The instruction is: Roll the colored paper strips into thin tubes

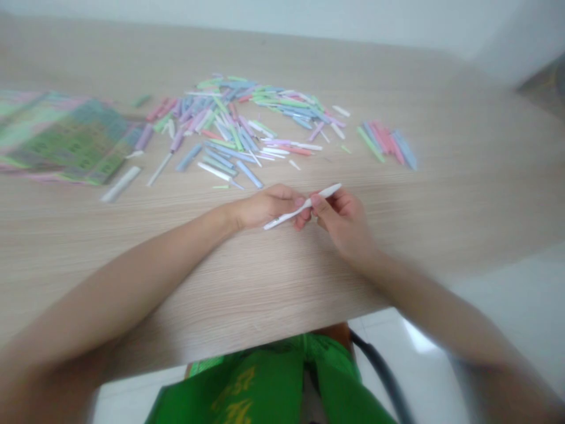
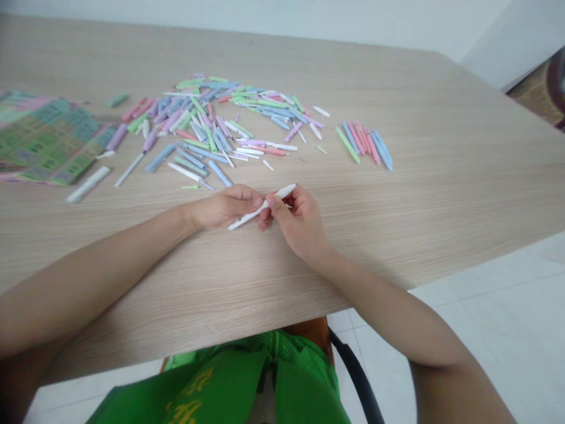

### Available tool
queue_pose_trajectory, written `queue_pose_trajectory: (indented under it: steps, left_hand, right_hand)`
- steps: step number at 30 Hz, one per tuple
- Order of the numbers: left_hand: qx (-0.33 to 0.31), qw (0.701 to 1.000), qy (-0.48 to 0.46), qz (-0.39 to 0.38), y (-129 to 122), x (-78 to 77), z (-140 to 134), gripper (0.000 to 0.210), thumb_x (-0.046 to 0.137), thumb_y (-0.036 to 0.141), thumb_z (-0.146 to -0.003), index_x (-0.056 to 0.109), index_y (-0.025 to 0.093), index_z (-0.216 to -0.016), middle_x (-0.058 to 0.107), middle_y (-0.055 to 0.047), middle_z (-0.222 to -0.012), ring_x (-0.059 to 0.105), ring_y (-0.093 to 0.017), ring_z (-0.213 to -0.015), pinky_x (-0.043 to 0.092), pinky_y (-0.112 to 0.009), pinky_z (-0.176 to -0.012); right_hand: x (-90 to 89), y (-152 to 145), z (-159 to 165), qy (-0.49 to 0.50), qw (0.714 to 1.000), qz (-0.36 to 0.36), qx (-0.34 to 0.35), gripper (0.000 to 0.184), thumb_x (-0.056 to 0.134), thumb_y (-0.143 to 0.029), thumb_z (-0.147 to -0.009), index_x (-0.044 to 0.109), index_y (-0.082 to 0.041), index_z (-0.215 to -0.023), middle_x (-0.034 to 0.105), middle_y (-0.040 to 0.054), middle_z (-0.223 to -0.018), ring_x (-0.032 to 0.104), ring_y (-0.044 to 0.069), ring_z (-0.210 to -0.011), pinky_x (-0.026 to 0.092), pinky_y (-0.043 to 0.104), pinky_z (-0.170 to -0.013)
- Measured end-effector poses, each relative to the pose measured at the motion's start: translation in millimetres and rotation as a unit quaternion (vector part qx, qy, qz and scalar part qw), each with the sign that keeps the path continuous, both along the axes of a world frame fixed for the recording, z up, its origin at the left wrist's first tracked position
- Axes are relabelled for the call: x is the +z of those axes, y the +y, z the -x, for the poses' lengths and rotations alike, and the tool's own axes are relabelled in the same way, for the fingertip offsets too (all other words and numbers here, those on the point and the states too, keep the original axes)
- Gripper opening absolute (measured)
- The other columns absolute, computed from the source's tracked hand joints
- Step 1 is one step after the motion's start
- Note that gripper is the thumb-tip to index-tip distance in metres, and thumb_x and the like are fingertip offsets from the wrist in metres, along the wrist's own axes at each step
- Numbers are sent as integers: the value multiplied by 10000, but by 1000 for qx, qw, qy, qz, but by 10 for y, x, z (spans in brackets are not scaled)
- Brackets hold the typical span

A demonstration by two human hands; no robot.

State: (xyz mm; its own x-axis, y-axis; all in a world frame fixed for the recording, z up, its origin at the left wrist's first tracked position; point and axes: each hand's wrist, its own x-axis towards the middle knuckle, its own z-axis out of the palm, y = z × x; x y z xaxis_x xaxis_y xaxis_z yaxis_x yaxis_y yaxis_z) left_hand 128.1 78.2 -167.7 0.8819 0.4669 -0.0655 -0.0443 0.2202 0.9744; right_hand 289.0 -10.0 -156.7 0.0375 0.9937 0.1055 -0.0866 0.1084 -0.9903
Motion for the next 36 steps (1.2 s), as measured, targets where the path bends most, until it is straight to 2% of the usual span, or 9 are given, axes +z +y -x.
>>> queue_pose_trajectory:
  steps: [5, 8, 11, 14, 20, 24, 29, 33, 36]
  left_hand:
    - [-28, 994, 51, -89, 24, 61, 54, 483, 850, 560, -682, 725, 97, -741, 717, -91, -727, 645, -148, -682, 498, -250, -648]
    - [-29, 993, 69, -93, -3, 112, 45, 470, 887, 521, -637, 715, 95, -738, 707, -73, -706, 631, -137, -646, 473, -238, -596]
    - [0, 993, 85, -80, -44, 124, -6, 485, 924, 462, -576, 693, 108, -813, 685, -38, -695, 595, -116, -597, 417, -227, -542]
    - [79, 983, 132, -99, -93, 109, -74, 503, 936, 425, -539, 615, 141, -802, 596, 26, -618, 502, -83, -530, 298, -214, -488]
    - [237, 927, 209, -203, -268, 72, -148, 657, 945, 323, -472, 442, 206, -879, 478, 100, -634, 430, -77, -548, 300, -227, -513]
    - [281, 893, 205, -286, -339, 31, -140, 681, 911, 295, -528, 383, 221, -952, 460, 114, -649, 449, -86, -555, 330, -234, -539]
    - [267, 845, 248, -391, -328, 22, -114, 679, 839, 312, -641, 408, 195, -1153, 506, 92, -646, 579, -164, -604, 414, -288, -634]
    - [222, 817, 282, -451, -336, 131, -62, 816, 812, 469, -667, 409, 162, -1305, 621, 9, -771, 675, -259, -799, 491, -360, -751]
    - [199, 777, 292, -520, -345, 268, 7, 583, 678, 496, -789, 519, 159, -1236, 671, -77, -906, 656, -313, -1016, 512, -413, -853]
  right_hand:
    - [-14, -5, -17, -34, 999, 12, -21, 437, 796, -567, -741, 570, -193, -746, 552, -44, -572, 491, 85, -517, 389, 238, -490]
    - [-59, 12, -38, -62, 996, 29, -51, 446, 838, -543, -694, 572, -185, -706, 541, -41, -578, 470, 80, -531, 347, 232, -480]
    - [-88, 31, -47, -84, 992, 33, -87, 452, 843, -516, -692, 535, -187, -653, 501, -49, -562, 427, 72, -530, 309, 231, -476]
    - [-99, 37, -25, -70, 992, 13, -104, 473, 818, -504, -724, 467, -202, -629, 465, -63, -550, 411, 65, -525, 309, 227, -482]
    - [-168, 28, 37, 14, 998, 18, -58, 386, 803, -494, -733, 552, -201, -737, 572, -45, -635, 473, 69, -531, 363, 220, -482]
    - [-204, 24, 44, 9, 998, 49, -37, 386, 834, -498, -699, 636, -188, -816, 627, -28, -676, 493, 76, -539, 380, 224, -479]
    - [-223, 37, 30, -11, 998, 63, -15, 444, 830, -567, -689, 654, -176, -806, 602, -29, -630, 478, 82, -532, 378, 235, -481]
    - [-222, 87, -20, 4, 997, 80, -23, 478, 796, -616, -713, 588, -189, -770, 514, -58, -585, 417, 69, -491, 310, 230, -433]
    - [-183, 137, -68, 29, 994, 102, -21, 528, 792, -653, -695, 523, -198, -707, 451, -69, -580, 344, 52, -470, 242, 229, -407]
